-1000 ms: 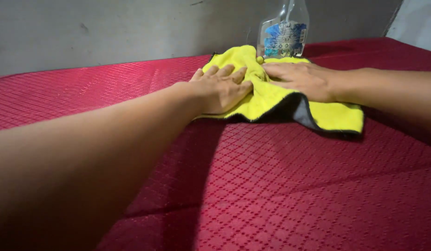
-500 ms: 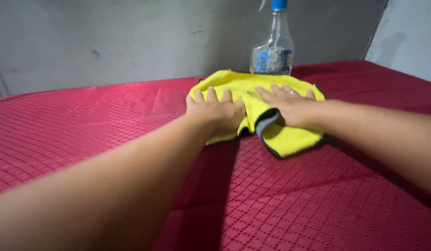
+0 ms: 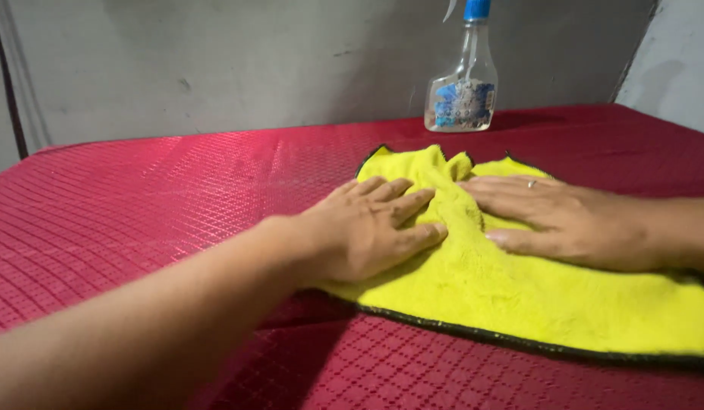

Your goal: The person is wiping down a red patterned tablecloth on a table using a microfiber cloth.

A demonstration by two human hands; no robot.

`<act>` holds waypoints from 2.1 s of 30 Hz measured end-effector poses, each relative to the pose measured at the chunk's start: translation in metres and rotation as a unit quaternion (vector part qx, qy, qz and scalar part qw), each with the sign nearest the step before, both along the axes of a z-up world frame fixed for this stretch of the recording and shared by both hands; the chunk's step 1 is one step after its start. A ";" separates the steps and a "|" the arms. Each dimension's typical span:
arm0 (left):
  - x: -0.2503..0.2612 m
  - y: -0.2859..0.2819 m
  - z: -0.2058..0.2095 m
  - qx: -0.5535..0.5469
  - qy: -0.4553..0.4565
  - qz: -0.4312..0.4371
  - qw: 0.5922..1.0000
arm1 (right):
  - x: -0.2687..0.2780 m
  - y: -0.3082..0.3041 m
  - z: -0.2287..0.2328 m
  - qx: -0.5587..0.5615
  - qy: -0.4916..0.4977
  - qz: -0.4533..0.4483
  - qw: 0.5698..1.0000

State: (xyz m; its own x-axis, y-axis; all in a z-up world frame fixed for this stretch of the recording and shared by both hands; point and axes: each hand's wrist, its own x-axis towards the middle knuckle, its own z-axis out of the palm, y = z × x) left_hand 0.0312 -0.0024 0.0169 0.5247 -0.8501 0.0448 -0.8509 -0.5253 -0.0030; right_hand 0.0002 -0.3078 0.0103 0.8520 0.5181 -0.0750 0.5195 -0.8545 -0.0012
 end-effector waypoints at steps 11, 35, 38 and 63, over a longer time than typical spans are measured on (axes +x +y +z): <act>0.067 -0.036 0.000 0.109 -0.055 0.069 0.990 | 0.103 -0.002 -0.016 0.026 -0.015 -0.018 0.999; 0.027 -0.045 0.050 0.035 0.027 0.227 0.973 | 0.069 0.019 0.016 -0.001 -0.005 -0.174 0.985; 0.016 -0.033 0.041 0.010 0.005 0.158 0.987 | 0.049 0.007 0.018 0.023 -0.008 -0.097 0.995; 0.124 -0.068 0.004 0.033 0.020 0.164 0.986 | 0.189 -0.043 -0.032 0.061 -0.024 -0.039 0.997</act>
State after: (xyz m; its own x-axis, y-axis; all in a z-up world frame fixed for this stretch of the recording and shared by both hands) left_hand 0.1557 -0.0705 0.0207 0.7715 -0.6354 -0.0311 -0.6360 -0.7715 -0.0167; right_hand 0.1890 -0.3509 -0.0218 0.8910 0.4534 0.0254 0.4538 -0.8871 -0.0840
